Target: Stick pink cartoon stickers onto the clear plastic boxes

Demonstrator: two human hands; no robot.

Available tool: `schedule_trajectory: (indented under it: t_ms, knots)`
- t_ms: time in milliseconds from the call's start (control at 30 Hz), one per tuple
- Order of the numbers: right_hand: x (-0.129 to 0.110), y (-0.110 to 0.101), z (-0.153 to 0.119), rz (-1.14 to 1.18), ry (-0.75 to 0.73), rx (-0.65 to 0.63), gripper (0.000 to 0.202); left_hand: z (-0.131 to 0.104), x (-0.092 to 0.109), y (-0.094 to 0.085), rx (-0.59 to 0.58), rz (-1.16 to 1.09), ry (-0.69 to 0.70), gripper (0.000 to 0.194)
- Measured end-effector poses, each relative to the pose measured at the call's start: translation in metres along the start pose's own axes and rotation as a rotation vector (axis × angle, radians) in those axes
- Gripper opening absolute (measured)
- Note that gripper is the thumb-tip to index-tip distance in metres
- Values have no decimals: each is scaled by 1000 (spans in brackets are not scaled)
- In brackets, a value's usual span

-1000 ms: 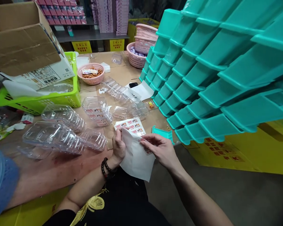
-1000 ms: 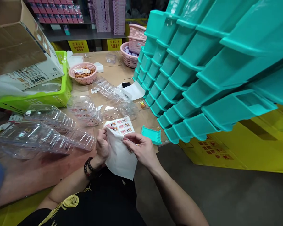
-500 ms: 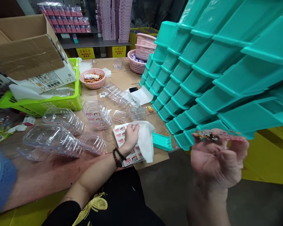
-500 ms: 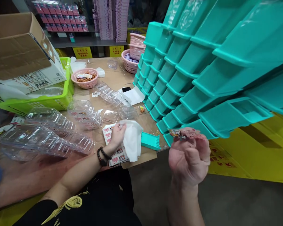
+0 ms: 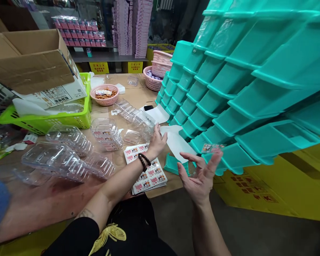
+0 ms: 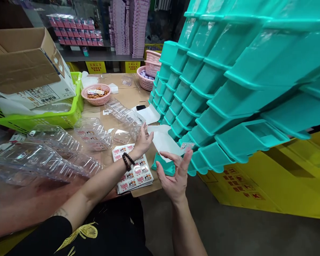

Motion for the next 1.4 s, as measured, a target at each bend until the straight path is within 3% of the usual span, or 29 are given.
schedule_trajectory:
  t_ms: [100,167,233,367,467,667,800,933,1033,1200,1400]
  knots:
    - [12,15,-10,-113,42,-80,100,-14,7,-8,21,534,254,55]
    - [24,25,-17,-143,121,-125,97,-18,-3,-15,20,805,268,60]
    - [36,36,-24,-121,208,-163,95,-16,-14,-23,38,939,214,66]
    - [59,56,-29,-101,260,-256,93,-6,-23,-34,123,950,174,70]
    - [72,77,-18,-147,150,-370,92,-1,-21,-40,158,911,207,66]
    - [84,138,16,-311,-97,-701,75,3,-10,-56,164,856,203,65]
    - [87,163,28,-316,-176,-794,69,9,-3,-63,145,774,170,56]
    - [103,163,47,-258,-129,-736,91,17,-7,-61,18,585,155,88]
    - [116,157,63,-159,-83,-713,114,23,-14,-54,-39,581,175,107]
    - [123,149,69,-51,-65,-766,121,36,-16,-46,-25,647,260,100]
    - [126,136,70,99,4,-739,121,46,-11,-50,28,634,302,87]
Point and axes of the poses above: each hand's wrist, its own z-axis towards the middle knuckle, its own y-axis out of the palm, x = y × z, the point moved 7 cm from there along z, towards the middle knuckle, and after that the axes turned 13 degrees about -y, right-handed, at the moved point
